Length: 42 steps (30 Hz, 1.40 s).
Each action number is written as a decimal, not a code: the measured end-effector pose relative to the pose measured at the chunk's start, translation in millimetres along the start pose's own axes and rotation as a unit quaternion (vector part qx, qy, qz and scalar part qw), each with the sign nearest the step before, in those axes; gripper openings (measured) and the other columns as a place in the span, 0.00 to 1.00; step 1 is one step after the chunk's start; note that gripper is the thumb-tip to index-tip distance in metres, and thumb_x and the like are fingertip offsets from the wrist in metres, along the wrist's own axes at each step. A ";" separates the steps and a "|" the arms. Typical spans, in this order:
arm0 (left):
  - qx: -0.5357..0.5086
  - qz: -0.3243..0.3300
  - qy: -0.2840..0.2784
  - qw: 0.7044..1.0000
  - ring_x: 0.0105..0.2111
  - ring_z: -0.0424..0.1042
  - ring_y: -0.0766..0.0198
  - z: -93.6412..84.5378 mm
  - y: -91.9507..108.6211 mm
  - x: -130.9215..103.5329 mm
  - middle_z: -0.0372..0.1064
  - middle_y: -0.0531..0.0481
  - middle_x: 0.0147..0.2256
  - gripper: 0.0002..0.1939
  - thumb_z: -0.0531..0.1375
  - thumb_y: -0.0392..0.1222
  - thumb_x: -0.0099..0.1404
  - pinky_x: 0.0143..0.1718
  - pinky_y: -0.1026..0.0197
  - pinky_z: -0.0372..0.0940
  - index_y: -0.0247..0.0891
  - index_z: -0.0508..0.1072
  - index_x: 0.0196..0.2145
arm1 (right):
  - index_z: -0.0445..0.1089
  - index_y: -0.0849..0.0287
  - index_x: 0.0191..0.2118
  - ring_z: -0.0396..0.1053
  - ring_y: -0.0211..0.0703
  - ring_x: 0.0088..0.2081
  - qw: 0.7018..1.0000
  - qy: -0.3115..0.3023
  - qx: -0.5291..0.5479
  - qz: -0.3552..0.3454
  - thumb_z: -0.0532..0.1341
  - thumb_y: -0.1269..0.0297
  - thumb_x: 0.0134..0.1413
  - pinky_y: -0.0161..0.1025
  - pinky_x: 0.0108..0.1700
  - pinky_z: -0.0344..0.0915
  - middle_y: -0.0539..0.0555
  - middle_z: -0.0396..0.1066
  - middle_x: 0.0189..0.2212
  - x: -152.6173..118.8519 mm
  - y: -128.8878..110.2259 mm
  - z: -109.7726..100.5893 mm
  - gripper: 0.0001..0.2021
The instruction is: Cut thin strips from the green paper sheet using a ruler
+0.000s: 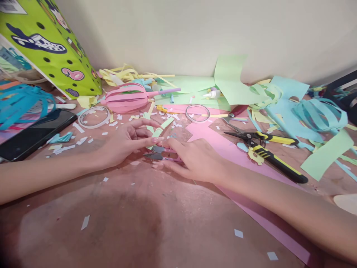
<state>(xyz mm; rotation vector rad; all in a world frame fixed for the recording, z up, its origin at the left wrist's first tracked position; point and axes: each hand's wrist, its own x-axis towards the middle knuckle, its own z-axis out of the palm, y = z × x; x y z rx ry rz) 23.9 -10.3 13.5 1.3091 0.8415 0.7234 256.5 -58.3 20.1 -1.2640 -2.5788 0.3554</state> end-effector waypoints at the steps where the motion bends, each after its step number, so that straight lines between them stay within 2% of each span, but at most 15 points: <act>1: -0.011 -0.001 0.004 1.000 0.25 0.77 0.63 -0.3 0.4 0.9 0.78 0.54 0.28 0.28 0.78 0.46 0.55 0.26 0.64 0.74 0.40 0.71 0.48 | 0.70 0.60 0.55 0.73 0.46 0.23 1.000 0.001 -0.004 0.000 0.53 0.40 0.73 0.37 0.29 0.54 0.52 0.79 0.25 -0.5 -0.7 1.1 0.27; 3: -0.030 -0.004 0.012 0.999 0.26 0.78 0.61 -0.4 1.0 2.1 0.78 0.54 0.27 0.30 0.79 0.46 0.53 0.27 0.62 0.77 0.41 0.69 0.47 | 0.71 0.60 0.56 0.72 0.46 0.22 1.000 0.007 -0.006 -0.005 0.53 0.40 0.73 0.37 0.29 0.54 0.50 0.77 0.22 -1.4 -2.7 2.7 0.27; 8: -0.033 -0.011 0.024 0.999 0.24 0.77 0.62 1.1 0.7 1.6 0.77 0.55 0.25 0.30 0.79 0.45 0.53 0.28 0.57 0.79 0.41 0.68 0.46 | 0.69 0.60 0.60 0.70 0.45 0.20 0.999 0.023 -0.004 -0.022 0.53 0.44 0.74 0.36 0.28 0.52 0.50 0.77 0.21 -2.1 -5.6 6.4 0.26; 13: -0.052 0.000 0.036 0.998 0.25 0.78 0.62 3.0 0.5 2.4 0.78 0.57 0.25 0.32 0.79 0.44 0.53 0.27 0.60 0.78 0.42 0.65 0.47 | 0.71 0.60 0.55 0.69 0.44 0.20 0.999 0.026 -0.028 -0.003 0.54 0.41 0.72 0.36 0.28 0.50 0.49 0.75 0.20 -1.6 -3.7 9.7 0.26; 19: -0.053 -0.004 0.025 0.998 0.24 0.79 0.62 3.4 -0.3 5.1 0.78 0.57 0.25 0.32 0.79 0.42 0.54 0.26 0.64 0.76 0.42 0.64 0.47 | 0.71 0.61 0.52 0.69 0.45 0.20 0.998 0.019 -0.066 -0.014 0.50 0.41 0.74 0.37 0.28 0.47 0.51 0.76 0.20 -0.8 -1.8 11.0 0.27; 26: -0.059 -0.013 0.023 0.998 0.25 0.79 0.61 2.3 -1.9 3.7 0.79 0.55 0.26 0.33 0.79 0.41 0.53 0.27 0.60 0.78 0.41 0.65 0.47 | 0.72 0.61 0.52 0.69 0.44 0.21 0.998 0.016 -0.038 -0.037 0.47 0.39 0.75 0.37 0.28 0.47 0.52 0.78 0.23 0.0 3.4 12.8 0.29; 32: -0.041 -0.003 0.023 0.999 0.21 0.74 0.66 2.7 -3.3 3.7 0.77 0.57 0.24 0.32 0.79 0.41 0.53 0.21 0.69 0.70 0.41 0.65 0.47 | 0.74 0.60 0.48 0.67 0.42 0.20 0.997 0.032 -0.050 -0.046 0.47 0.41 0.76 0.36 0.27 0.48 0.52 0.76 0.20 0.6 3.2 12.4 0.28; 40: -0.012 -0.006 0.032 0.999 0.21 0.72 0.68 0.9 -3.8 3.6 0.79 0.56 0.26 0.32 0.79 0.38 0.52 0.20 0.72 0.65 0.41 0.65 0.47 | 0.74 0.59 0.42 0.64 0.41 0.20 0.994 0.043 -0.083 -0.049 0.40 0.42 0.77 0.37 0.27 0.45 0.52 0.73 0.20 0.0 3.6 16.0 0.32; 42: -0.014 -0.004 0.039 0.999 0.22 0.73 0.67 1.0 -3.0 3.6 0.80 0.56 0.26 0.31 0.78 0.38 0.53 0.21 0.71 0.67 0.41 0.65 0.48 | 0.74 0.59 0.42 0.64 0.41 0.21 0.994 0.041 -0.096 -0.046 0.39 0.42 0.77 0.37 0.27 0.44 0.52 0.73 0.20 -0.2 3.4 17.2 0.33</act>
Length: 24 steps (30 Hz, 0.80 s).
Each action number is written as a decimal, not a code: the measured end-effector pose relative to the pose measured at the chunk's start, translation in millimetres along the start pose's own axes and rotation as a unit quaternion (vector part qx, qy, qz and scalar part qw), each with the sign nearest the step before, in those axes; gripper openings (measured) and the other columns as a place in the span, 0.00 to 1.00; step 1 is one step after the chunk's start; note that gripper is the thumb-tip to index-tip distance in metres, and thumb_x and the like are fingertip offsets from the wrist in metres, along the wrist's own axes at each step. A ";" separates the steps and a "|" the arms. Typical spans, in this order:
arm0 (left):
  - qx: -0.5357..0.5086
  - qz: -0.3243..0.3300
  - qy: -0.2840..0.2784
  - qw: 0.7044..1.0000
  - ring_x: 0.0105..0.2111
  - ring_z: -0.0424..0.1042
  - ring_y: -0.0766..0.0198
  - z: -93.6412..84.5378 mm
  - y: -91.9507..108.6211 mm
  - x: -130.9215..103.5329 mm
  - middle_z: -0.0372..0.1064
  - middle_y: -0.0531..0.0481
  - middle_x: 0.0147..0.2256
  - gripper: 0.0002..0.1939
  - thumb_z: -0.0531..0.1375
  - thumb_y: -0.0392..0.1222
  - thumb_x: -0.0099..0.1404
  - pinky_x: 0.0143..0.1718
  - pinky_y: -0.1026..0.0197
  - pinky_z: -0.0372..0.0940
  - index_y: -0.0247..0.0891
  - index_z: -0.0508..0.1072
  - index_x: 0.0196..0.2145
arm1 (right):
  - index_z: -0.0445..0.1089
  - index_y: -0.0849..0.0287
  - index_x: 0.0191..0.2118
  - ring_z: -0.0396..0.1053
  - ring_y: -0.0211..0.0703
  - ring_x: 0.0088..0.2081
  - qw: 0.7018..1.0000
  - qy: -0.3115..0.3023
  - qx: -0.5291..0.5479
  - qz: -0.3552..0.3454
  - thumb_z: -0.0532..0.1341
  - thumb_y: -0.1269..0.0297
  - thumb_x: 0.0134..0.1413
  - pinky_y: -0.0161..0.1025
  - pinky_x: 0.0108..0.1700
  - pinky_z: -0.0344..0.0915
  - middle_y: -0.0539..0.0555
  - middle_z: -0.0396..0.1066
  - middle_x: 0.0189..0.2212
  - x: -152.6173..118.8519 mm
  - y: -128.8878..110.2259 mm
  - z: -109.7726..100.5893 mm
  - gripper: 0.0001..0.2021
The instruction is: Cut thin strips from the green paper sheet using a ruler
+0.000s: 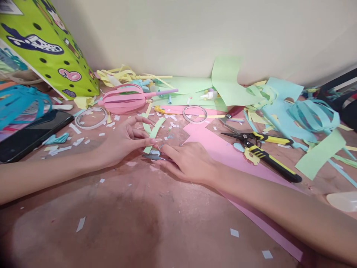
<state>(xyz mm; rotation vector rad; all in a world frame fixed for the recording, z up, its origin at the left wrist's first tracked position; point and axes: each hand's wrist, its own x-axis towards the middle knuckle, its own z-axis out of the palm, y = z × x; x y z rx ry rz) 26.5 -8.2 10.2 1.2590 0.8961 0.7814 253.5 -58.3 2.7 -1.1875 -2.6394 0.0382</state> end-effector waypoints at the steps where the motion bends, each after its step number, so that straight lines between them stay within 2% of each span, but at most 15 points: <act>1: -0.003 0.003 0.002 1.000 0.22 0.74 0.67 0.0 0.4 0.1 0.80 0.56 0.26 0.30 0.77 0.38 0.54 0.22 0.69 0.69 0.41 0.65 0.48 | 0.74 0.59 0.43 0.64 0.41 0.21 1.000 -0.001 -0.004 0.003 0.39 0.43 0.78 0.37 0.27 0.44 0.52 0.73 0.20 0.0 -0.3 0.4 0.33; 5: 0.014 0.009 0.008 1.000 0.23 0.76 0.66 -0.1 0.8 1.3 0.81 0.54 0.27 0.25 0.74 0.38 0.58 0.23 0.69 0.70 0.40 0.65 0.48 | 0.74 0.59 0.47 0.66 0.42 0.22 1.000 0.005 -0.009 0.005 0.42 0.47 0.78 0.37 0.28 0.44 0.52 0.75 0.21 0.2 -0.7 1.1 0.28; 9: 0.015 0.012 0.015 1.000 0.23 0.77 0.66 0.3 0.3 1.9 0.82 0.53 0.27 0.27 0.75 0.36 0.57 0.23 0.71 0.69 0.40 0.66 0.48 | 0.74 0.59 0.49 0.66 0.43 0.21 1.000 0.016 -0.017 0.004 0.45 0.48 0.78 0.37 0.28 0.44 0.51 0.75 0.21 0.0 0.5 2.5 0.25; 15: -0.001 0.011 0.017 1.000 0.24 0.78 0.66 0.0 -0.6 1.7 0.81 0.54 0.27 0.27 0.75 0.34 0.56 0.23 0.72 0.70 0.40 0.66 0.47 | 0.75 0.59 0.47 0.65 0.41 0.21 0.999 0.033 -0.018 -0.004 0.47 0.50 0.78 0.37 0.27 0.44 0.50 0.74 0.20 -0.5 0.4 4.7 0.23; 19: -0.041 0.007 0.010 0.999 0.26 0.80 0.63 -2.3 -1.8 3.9 0.80 0.56 0.27 0.24 0.74 0.36 0.60 0.29 0.63 0.79 0.41 0.65 0.47 | 0.77 0.58 0.46 0.63 0.40 0.21 0.998 0.055 -0.031 -0.031 0.48 0.48 0.78 0.38 0.28 0.45 0.49 0.72 0.19 0.2 -3.1 5.5 0.24; 24: -0.056 0.017 -0.010 0.998 0.27 0.80 0.63 -3.3 -5.0 5.3 0.80 0.55 0.28 0.22 0.73 0.38 0.63 0.30 0.61 0.80 0.42 0.66 0.47 | 0.77 0.59 0.51 0.65 0.39 0.22 0.996 0.074 0.018 -0.053 0.53 0.47 0.76 0.37 0.27 0.50 0.47 0.76 0.23 0.9 -5.8 5.0 0.23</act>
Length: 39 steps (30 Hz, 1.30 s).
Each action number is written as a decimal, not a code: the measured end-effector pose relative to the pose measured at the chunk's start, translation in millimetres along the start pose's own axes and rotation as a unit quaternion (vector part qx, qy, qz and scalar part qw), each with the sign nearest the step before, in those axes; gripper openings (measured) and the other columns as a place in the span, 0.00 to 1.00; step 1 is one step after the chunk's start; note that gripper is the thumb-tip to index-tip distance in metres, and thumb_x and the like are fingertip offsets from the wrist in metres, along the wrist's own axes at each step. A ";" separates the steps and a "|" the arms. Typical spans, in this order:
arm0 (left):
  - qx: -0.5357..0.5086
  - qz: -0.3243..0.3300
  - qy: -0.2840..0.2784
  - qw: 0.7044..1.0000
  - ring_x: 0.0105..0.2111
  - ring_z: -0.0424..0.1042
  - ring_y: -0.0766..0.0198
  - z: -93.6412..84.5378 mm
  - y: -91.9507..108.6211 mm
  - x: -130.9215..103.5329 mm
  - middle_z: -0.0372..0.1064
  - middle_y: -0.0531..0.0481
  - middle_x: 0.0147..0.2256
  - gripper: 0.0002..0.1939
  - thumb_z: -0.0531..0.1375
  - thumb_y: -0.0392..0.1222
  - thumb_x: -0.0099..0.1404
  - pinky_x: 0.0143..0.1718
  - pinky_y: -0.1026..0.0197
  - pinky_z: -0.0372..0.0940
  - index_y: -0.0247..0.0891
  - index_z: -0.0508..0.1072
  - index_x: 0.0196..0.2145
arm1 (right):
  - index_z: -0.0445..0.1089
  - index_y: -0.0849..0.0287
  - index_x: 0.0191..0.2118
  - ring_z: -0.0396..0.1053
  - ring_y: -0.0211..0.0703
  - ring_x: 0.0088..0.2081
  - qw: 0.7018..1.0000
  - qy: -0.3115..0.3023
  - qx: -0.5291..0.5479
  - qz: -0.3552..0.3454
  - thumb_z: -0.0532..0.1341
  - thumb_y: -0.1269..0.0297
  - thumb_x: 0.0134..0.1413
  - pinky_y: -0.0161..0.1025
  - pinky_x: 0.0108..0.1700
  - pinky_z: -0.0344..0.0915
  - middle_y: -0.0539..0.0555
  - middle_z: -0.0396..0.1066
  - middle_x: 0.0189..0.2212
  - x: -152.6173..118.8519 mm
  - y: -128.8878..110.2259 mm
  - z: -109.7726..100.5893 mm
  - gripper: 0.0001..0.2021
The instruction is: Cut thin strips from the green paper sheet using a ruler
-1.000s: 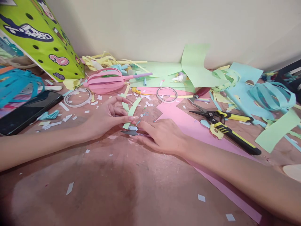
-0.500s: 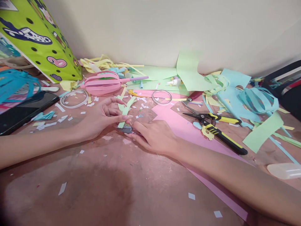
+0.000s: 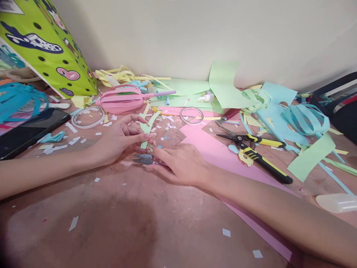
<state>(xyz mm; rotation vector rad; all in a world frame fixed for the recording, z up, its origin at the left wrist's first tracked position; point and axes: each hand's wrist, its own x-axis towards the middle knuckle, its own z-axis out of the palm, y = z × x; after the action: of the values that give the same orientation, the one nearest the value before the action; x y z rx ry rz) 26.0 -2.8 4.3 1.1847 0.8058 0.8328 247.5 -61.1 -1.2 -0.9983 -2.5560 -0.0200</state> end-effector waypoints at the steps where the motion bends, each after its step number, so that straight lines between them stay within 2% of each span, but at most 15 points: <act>1: -0.002 0.001 0.001 1.000 0.27 0.80 0.63 0.2 -0.5 -0.2 0.80 0.56 0.27 0.23 0.74 0.38 0.62 0.31 0.59 0.81 0.42 0.66 0.47 | 0.76 0.60 0.51 0.66 0.39 0.23 1.000 -0.002 0.012 -0.004 0.53 0.46 0.75 0.37 0.27 0.51 0.47 0.77 0.24 -0.1 0.2 -0.2 0.23; 6: 0.005 0.002 -0.005 1.000 0.30 0.82 0.60 2.0 0.5 -3.5 0.81 0.54 0.31 0.22 0.75 0.41 0.61 0.31 0.58 0.82 0.42 0.68 0.46 | 0.75 0.61 0.50 0.67 0.39 0.23 0.998 0.036 0.057 -0.017 0.54 0.46 0.75 0.37 0.28 0.53 0.46 0.72 0.21 -0.9 14.8 -0.7 0.23; 9: 0.043 0.003 -0.023 0.999 0.31 0.83 0.60 3.9 3.7 -7.3 0.82 0.52 0.36 0.18 0.73 0.42 0.63 0.31 0.60 0.81 0.41 0.73 0.47 | 0.73 0.59 0.47 0.62 0.36 0.22 0.984 0.117 0.123 0.056 0.57 0.42 0.71 0.37 0.29 0.53 0.44 0.66 0.20 2.3 37.6 -1.5 0.22; 11: 0.107 -0.019 -0.051 0.993 0.26 0.80 0.66 5.6 6.4 -10.3 0.81 0.52 0.33 0.13 0.71 0.43 0.66 0.28 0.67 0.77 0.38 0.77 0.46 | 0.69 0.56 0.42 0.54 0.35 0.22 0.953 0.179 0.194 0.146 0.59 0.39 0.69 0.38 0.28 0.50 0.43 0.58 0.21 7.1 53.3 -2.4 0.22; 14: 0.202 -0.035 -0.062 0.977 0.18 0.69 0.73 7.7 10.5 -13.8 0.75 0.54 0.24 0.08 0.69 0.44 0.68 0.17 0.75 0.62 0.37 0.80 0.41 | 0.64 0.53 0.38 0.46 0.36 0.24 0.894 0.227 0.310 0.229 0.58 0.35 0.68 0.39 0.30 0.48 0.42 0.49 0.23 15.2 68.9 -2.4 0.24; 16: 0.223 -0.022 -0.040 0.974 0.15 0.63 0.75 8.0 12.8 -14.8 0.73 0.55 0.23 0.08 0.68 0.45 0.69 0.14 0.74 0.54 0.38 0.80 0.41 | 0.62 0.53 0.38 0.46 0.37 0.26 0.889 0.215 0.324 0.243 0.54 0.34 0.69 0.39 0.31 0.49 0.43 0.48 0.24 18.7 72.9 -1.1 0.25; 20: 0.239 0.001 0.011 0.971 0.15 0.59 0.72 5.1 14.5 -13.7 0.65 0.57 0.18 0.16 0.66 0.51 0.71 0.15 0.71 0.50 0.42 0.79 0.53 | 0.62 0.53 0.40 0.51 0.39 0.27 0.920 0.143 0.271 0.243 0.50 0.33 0.69 0.39 0.31 0.50 0.45 0.52 0.25 19.6 71.4 1.7 0.26; 23: 0.237 0.003 0.025 0.971 0.14 0.48 0.71 2.5 12.6 -12.7 0.53 0.61 0.15 0.24 0.65 0.58 0.71 0.16 0.68 0.42 0.45 0.77 0.59 | 0.64 0.54 0.40 0.57 0.40 0.28 0.941 0.076 0.219 0.246 0.54 0.39 0.70 0.39 0.33 0.53 0.45 0.58 0.26 17.6 65.4 1.6 0.21; 25: 0.270 0.019 0.014 0.963 0.15 0.50 0.69 0.8 11.0 -12.0 0.53 0.60 0.17 0.28 0.62 0.61 0.72 0.17 0.66 0.43 0.44 0.76 0.62 | 0.65 0.56 0.44 0.63 0.43 0.32 0.953 0.037 0.166 0.249 0.53 0.44 0.70 0.40 0.37 0.58 0.49 0.65 0.30 16.6 60.3 -0.3 0.19; 27: 0.375 0.057 0.007 0.925 0.17 0.55 0.65 -2.0 10.7 -11.2 0.54 0.58 0.18 0.31 0.57 0.63 0.75 0.19 0.64 0.48 0.43 0.74 0.65 | 0.66 0.58 0.50 0.68 0.50 0.44 0.964 -0.001 0.110 0.242 0.55 0.46 0.69 0.45 0.46 0.64 0.58 0.71 0.43 16.7 55.8 -6.1 0.19; 30: 0.526 0.093 0.013 0.845 0.22 0.65 0.59 -10.0 14.4 -12.7 0.65 0.53 0.22 0.33 0.52 0.63 0.76 0.25 0.62 0.55 0.42 0.72 0.68 | 0.63 0.55 0.62 0.63 0.62 0.62 0.971 -0.074 0.043 0.225 0.62 0.44 0.62 0.55 0.60 0.63 0.66 0.64 0.62 19.4 55.4 -27.7 0.29; 33: 0.602 0.102 -0.003 0.792 0.39 0.76 0.51 -19.8 22.4 -20.9 0.80 0.45 0.41 0.30 0.55 0.60 0.74 0.36 0.59 0.63 0.45 0.75 0.66 | 0.59 0.52 0.69 0.55 0.70 0.69 0.966 -0.105 -0.014 0.235 0.61 0.50 0.64 0.64 0.67 0.57 0.67 0.58 0.67 21.0 70.0 -61.8 0.32; 35: 0.643 0.106 -0.014 0.758 0.51 0.75 0.46 -24.7 29.2 -29.8 0.78 0.43 0.56 0.28 0.55 0.58 0.75 0.44 0.57 0.64 0.47 0.75 0.65 | 0.56 0.51 0.73 0.51 0.72 0.71 0.951 -0.117 -0.122 0.258 0.60 0.55 0.64 0.67 0.69 0.51 0.66 0.53 0.72 17.2 89.1 -82.2 0.33; 37: 0.681 0.111 -0.013 0.724 0.54 0.74 0.45 -27.1 36.8 -39.1 0.75 0.43 0.61 0.27 0.53 0.55 0.76 0.44 0.56 0.61 0.45 0.74 0.66 | 0.54 0.54 0.74 0.49 0.75 0.73 0.919 -0.152 -0.213 0.294 0.60 0.63 0.62 0.71 0.69 0.49 0.68 0.51 0.74 7.8 111.7 -94.2 0.36; 39: 0.711 0.121 -0.010 0.693 0.49 0.74 0.48 -27.4 44.8 -46.0 0.77 0.41 0.59 0.24 0.53 0.50 0.76 0.41 0.57 0.57 0.40 0.76 0.63 | 0.57 0.65 0.73 0.50 0.80 0.73 0.907 -0.154 -0.234 0.315 0.60 0.62 0.62 0.77 0.67 0.47 0.76 0.55 0.72 -5.7 132.6 -96.3 0.35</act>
<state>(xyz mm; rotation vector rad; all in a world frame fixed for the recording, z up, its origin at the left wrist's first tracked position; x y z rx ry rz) -25.0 -23.3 47.2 2.7128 1.3414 0.2378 372.3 19.3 68.6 -2.1282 -2.4041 -0.3324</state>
